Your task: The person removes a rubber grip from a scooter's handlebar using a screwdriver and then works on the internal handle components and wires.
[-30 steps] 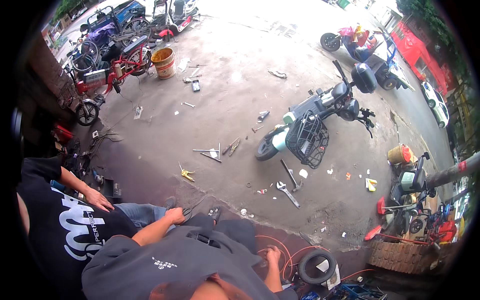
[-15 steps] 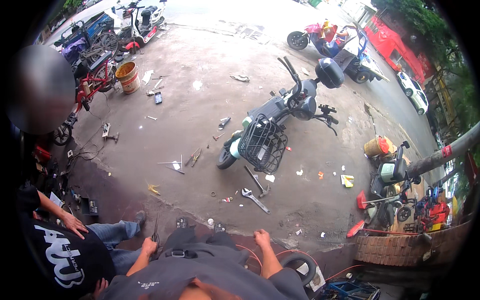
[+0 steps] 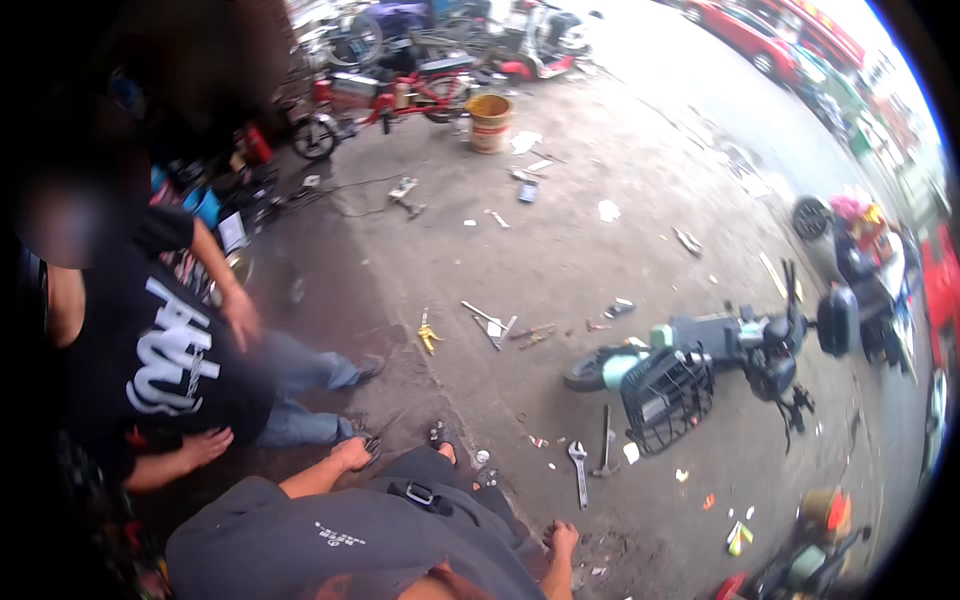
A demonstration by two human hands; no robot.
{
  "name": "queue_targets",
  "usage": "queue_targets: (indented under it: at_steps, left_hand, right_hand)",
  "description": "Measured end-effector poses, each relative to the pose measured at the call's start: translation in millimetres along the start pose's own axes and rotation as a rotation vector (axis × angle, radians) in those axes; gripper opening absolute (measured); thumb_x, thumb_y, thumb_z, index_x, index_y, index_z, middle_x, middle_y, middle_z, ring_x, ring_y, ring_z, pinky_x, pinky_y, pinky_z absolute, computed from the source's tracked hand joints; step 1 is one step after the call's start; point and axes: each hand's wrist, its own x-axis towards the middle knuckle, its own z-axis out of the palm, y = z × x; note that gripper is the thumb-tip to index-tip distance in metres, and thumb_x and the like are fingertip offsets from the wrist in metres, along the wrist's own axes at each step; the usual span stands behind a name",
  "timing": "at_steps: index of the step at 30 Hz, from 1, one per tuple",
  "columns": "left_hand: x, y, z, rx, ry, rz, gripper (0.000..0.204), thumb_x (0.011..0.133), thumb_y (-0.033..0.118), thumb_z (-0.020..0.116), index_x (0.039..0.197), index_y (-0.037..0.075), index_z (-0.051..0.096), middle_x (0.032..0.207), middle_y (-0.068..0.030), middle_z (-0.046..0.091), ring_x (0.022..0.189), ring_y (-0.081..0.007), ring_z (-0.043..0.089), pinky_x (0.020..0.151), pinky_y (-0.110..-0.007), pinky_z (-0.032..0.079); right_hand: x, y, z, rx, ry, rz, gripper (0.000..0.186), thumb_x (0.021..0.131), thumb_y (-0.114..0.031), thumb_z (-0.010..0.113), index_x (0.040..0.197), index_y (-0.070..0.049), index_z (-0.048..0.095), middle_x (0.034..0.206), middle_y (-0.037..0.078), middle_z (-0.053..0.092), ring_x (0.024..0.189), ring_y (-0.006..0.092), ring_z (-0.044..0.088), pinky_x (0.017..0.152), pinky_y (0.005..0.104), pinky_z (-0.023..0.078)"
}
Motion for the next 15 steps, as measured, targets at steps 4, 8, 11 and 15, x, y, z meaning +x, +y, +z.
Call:
queue_targets:
  at_steps: [4, 8, 11, 15]
  left_hand:
    - [-10, -16, 19, -0.132, 0.058, 0.062, 0.037, 0.076, 0.024, 0.054, 0.106, 0.006, 0.064, 0.111, -0.0183, 0.063, 0.105, -0.0349, 0.059, 0.086, -0.045, 0.047]
    - [-55, -34, 64, -0.353, 0.165, -0.029, 0.031, 0.073, 0.023, 0.058, 0.1, 0.008, 0.066, 0.105, -0.0161, 0.066, 0.099, -0.0342, 0.062, 0.082, -0.046, 0.048]
    - [-85, -56, 112, -0.495, 0.177, -0.16, 0.031, 0.075, 0.026, 0.058, 0.099, 0.011, 0.068, 0.104, -0.0147, 0.066, 0.1, -0.0328, 0.062, 0.083, -0.046, 0.048]
    - [-140, -93, 147, -0.594, 0.058, -0.374, 0.035, 0.076, 0.029, 0.059, 0.106, 0.013, 0.067, 0.106, -0.0131, 0.066, 0.102, -0.0321, 0.062, 0.086, -0.044, 0.048]
  right_hand:
    - [30, -6, 29, -0.083, -0.222, -0.047, 0.013, 0.079, -0.008, 0.054, 0.09, -0.003, 0.052, 0.064, 0.006, 0.051, 0.045, 0.0142, 0.047, 0.035, 0.0251, 0.033]
    - [69, -20, 40, -0.374, -0.361, 0.004, 0.016, 0.078, -0.008, 0.055, 0.092, -0.002, 0.054, 0.062, 0.005, 0.051, 0.045, 0.0132, 0.047, 0.035, 0.0247, 0.033]
    - [98, -49, 35, -0.87, -0.262, -0.037, 0.032, 0.088, -0.03, 0.051, 0.103, -0.003, 0.057, 0.091, 0.013, 0.062, 0.077, 0.0254, 0.06, 0.057, 0.0373, 0.049]
    - [92, -109, 63, -0.799, -0.32, -0.257, 0.014, 0.081, -0.017, 0.052, 0.085, -0.005, 0.058, 0.065, 0.008, 0.052, 0.046, 0.0204, 0.046, 0.042, 0.0339, 0.042]
